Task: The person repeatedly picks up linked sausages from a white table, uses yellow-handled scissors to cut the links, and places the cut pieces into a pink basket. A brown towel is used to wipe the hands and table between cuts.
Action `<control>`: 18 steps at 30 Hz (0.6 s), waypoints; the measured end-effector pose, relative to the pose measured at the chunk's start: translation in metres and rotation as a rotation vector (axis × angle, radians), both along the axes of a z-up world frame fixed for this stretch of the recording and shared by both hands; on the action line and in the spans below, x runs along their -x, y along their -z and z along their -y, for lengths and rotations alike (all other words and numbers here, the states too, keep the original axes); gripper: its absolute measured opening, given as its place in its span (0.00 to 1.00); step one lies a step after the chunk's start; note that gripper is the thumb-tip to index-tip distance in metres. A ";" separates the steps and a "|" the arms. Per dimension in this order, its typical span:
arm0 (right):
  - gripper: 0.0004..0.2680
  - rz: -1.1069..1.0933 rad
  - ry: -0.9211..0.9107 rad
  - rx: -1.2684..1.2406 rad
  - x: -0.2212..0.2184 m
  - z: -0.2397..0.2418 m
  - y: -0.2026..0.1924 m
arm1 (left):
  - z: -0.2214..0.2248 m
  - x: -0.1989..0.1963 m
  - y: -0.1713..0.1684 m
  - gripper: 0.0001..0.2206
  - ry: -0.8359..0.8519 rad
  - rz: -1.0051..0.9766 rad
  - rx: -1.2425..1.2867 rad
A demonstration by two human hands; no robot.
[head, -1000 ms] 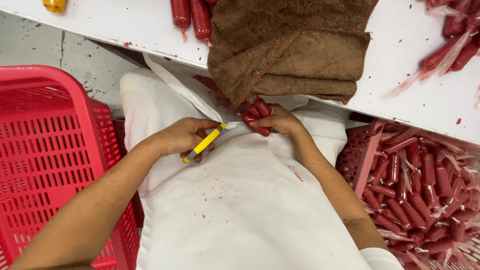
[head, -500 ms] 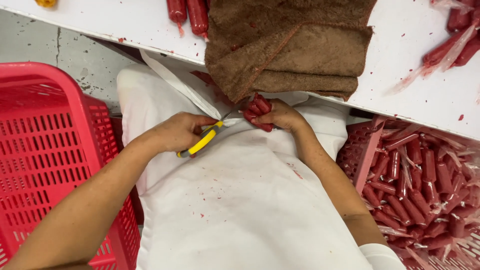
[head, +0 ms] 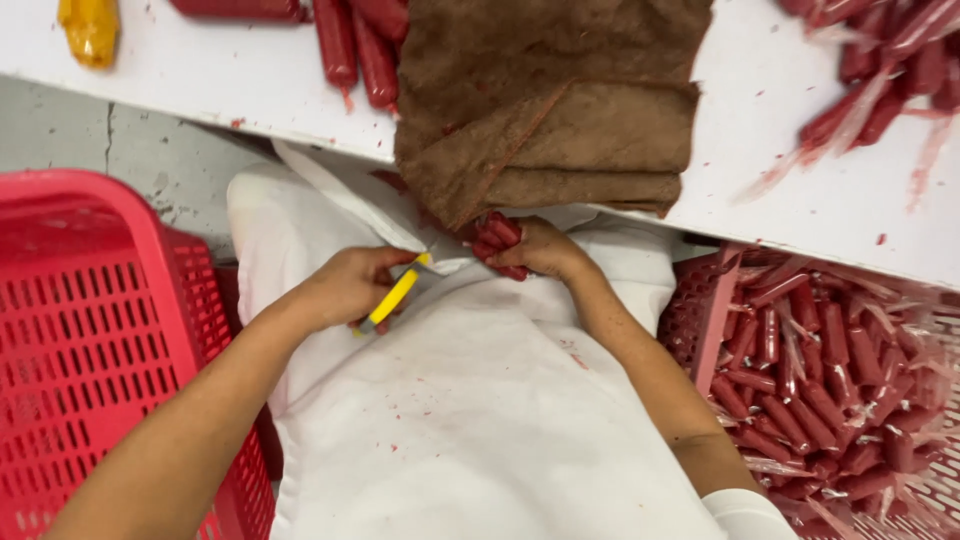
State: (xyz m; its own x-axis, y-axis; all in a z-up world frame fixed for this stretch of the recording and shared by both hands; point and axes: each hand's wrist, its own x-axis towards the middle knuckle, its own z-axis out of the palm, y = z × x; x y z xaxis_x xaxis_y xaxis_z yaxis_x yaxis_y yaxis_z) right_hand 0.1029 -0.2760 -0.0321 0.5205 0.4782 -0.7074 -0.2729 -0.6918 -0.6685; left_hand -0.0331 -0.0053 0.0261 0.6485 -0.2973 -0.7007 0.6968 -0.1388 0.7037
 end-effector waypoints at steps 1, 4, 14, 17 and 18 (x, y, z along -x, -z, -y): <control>0.15 0.024 -0.019 0.039 0.000 0.004 0.012 | -0.005 0.002 0.009 0.29 -0.038 -0.022 -0.011; 0.14 -0.011 0.014 -0.084 0.015 0.014 -0.019 | -0.013 0.017 0.046 0.31 -0.128 -0.038 0.015; 0.18 0.423 0.562 -0.786 -0.150 -0.034 -0.250 | -0.003 -0.008 0.059 0.32 -0.297 -0.267 -0.036; 0.20 1.086 0.419 -0.450 -0.221 -0.107 -0.273 | -0.008 -0.017 0.023 0.31 -0.192 -0.321 -0.122; 0.20 1.086 0.445 -0.435 -0.254 -0.135 -0.223 | -0.012 -0.015 0.031 0.31 -0.164 -0.327 -0.128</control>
